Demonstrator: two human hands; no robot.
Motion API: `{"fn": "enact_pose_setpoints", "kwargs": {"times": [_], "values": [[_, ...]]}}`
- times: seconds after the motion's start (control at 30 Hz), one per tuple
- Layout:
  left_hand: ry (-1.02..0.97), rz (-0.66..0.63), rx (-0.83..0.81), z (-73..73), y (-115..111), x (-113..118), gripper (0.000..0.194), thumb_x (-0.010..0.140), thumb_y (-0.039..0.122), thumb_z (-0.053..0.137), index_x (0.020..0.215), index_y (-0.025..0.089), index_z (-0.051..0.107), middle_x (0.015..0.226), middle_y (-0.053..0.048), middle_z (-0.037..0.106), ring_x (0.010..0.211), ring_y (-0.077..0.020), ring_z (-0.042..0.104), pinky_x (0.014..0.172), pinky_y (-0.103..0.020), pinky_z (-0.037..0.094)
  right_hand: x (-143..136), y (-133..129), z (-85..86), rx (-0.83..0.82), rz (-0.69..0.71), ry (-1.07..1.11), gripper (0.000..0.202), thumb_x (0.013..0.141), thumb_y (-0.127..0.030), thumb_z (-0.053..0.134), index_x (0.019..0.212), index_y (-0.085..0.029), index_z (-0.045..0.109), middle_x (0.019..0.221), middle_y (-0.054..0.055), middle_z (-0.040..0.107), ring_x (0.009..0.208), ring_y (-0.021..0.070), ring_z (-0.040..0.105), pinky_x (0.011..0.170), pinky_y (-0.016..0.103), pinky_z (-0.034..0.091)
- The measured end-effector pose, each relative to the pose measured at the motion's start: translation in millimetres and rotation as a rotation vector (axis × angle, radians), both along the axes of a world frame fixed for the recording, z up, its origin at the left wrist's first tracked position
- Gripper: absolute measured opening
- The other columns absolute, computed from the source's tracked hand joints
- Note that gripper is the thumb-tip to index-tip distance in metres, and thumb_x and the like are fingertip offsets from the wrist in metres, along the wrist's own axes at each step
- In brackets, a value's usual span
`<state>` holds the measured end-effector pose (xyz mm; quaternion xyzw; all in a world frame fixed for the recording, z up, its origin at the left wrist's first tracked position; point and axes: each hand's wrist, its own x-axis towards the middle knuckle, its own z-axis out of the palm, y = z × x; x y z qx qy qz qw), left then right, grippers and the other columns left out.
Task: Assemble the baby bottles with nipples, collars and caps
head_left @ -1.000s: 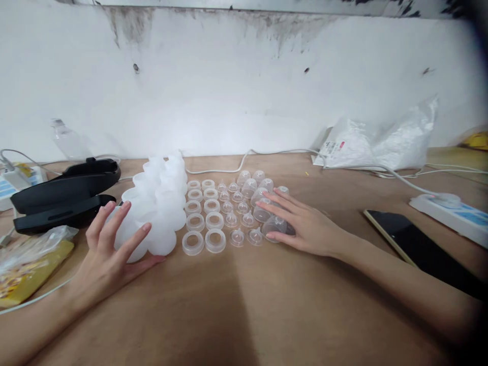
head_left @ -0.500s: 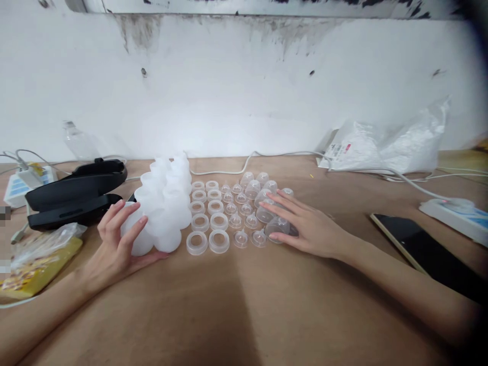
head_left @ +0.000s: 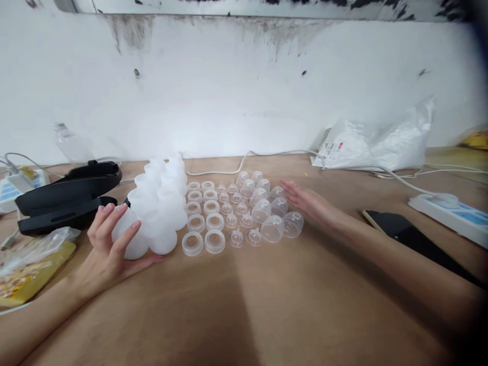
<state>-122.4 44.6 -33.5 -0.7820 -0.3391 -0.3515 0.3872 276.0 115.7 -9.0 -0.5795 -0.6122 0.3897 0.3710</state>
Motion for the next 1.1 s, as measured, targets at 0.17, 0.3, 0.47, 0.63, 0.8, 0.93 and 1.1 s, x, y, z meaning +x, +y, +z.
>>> {"fn": "enact_pose_setpoints", "kwargs": {"times": [0.17, 0.3, 0.47, 0.63, 0.8, 0.93, 1.1], "values": [[-0.012, -0.002, -0.002, -1.2, -1, -2, 0.108, 0.05, 0.044, 0.079, 0.137, 0.023, 0.019, 0.143, -0.01, 0.021, 0.123, -0.0351, 0.031, 0.096, -0.055, 0.035, -3, 9, 2.6, -0.092, 0.004, 0.058, 0.058, 0.086, -0.049, 0.029, 0.134, -0.016, 0.03, 0.142, 0.007, 0.024, 0.127, 0.0201, 0.027, 0.105, 0.038, 0.022], [-0.005, 0.002, -0.002, -0.7, 0, -2, 0.107, 0.051, 0.043, 0.079, 0.137, 0.023, 0.019, 0.143, -0.01, 0.021, 0.123, -0.0344, 0.031, 0.096, -0.054, 0.035, -10, 7, 12.1, -0.123, 0.073, 0.032, 0.059, 0.087, -0.049, 0.027, 0.134, -0.014, 0.031, 0.139, 0.008, 0.029, 0.126, 0.0212, 0.03, 0.105, 0.038, 0.023], [0.005, -0.011, 0.004, 1.0, -1, 0, 0.108, 0.05, 0.041, 0.08, 0.137, 0.021, 0.019, 0.142, -0.011, 0.022, 0.123, -0.0344, 0.032, 0.096, -0.053, 0.035, -17, 3, 19.9, -0.098, 0.137, -0.007, 0.06, 0.086, -0.052, 0.03, 0.133, -0.015, 0.035, 0.137, 0.007, 0.034, 0.124, 0.0232, 0.034, 0.103, 0.039, 0.026], [-0.003, -0.024, 0.021, 1.2, 0, -1, 0.108, 0.049, 0.041, 0.08, 0.137, 0.021, 0.02, 0.142, -0.011, 0.023, 0.123, -0.034, 0.032, 0.096, -0.053, 0.036, -11, 3, 13.5, 0.001, 0.086, -0.148, 0.067, 0.083, -0.059, 0.031, 0.135, -0.017, 0.03, 0.143, 0.004, 0.021, 0.13, 0.0239, 0.022, 0.106, 0.04, 0.019], [-0.008, -0.033, 0.027, 0.9, -1, -2, 0.105, 0.05, 0.038, 0.08, 0.136, 0.022, 0.022, 0.142, -0.01, 0.023, 0.123, -0.0334, 0.032, 0.097, -0.052, 0.036, -14, -3, 6.4, 0.034, 0.064, -0.226, 0.069, 0.083, -0.059, 0.026, 0.138, -0.018, 0.022, 0.145, 0.001, 0.016, 0.133, 0.0191, 0.011, 0.109, 0.035, 0.005], [-0.021, -0.027, -0.018, 0.7, -2, 0, 0.104, 0.053, 0.034, 0.08, 0.137, 0.024, 0.019, 0.144, -0.009, 0.021, 0.124, -0.0322, 0.032, 0.098, -0.05, 0.035, -22, -2, 3.9, 0.042, 0.066, -0.281, 0.069, 0.085, -0.055, 0.024, 0.139, -0.014, 0.016, 0.145, 0.003, 0.01, 0.133, 0.016, 0.007, 0.109, 0.031, 0.002], [-0.064, -0.031, -0.057, 0.1, -1, 1, 0.102, 0.053, 0.036, 0.079, 0.136, 0.026, 0.02, 0.144, -0.008, 0.021, 0.124, -0.0324, 0.031, 0.099, -0.051, 0.032, -23, 1, 4.4, 0.073, 0.069, -0.319, 0.07, 0.085, -0.057, 0.02, 0.139, -0.013, 0.021, 0.145, 0.004, 0.014, 0.133, 0.017, 0.011, 0.109, 0.033, 0.004]]}}
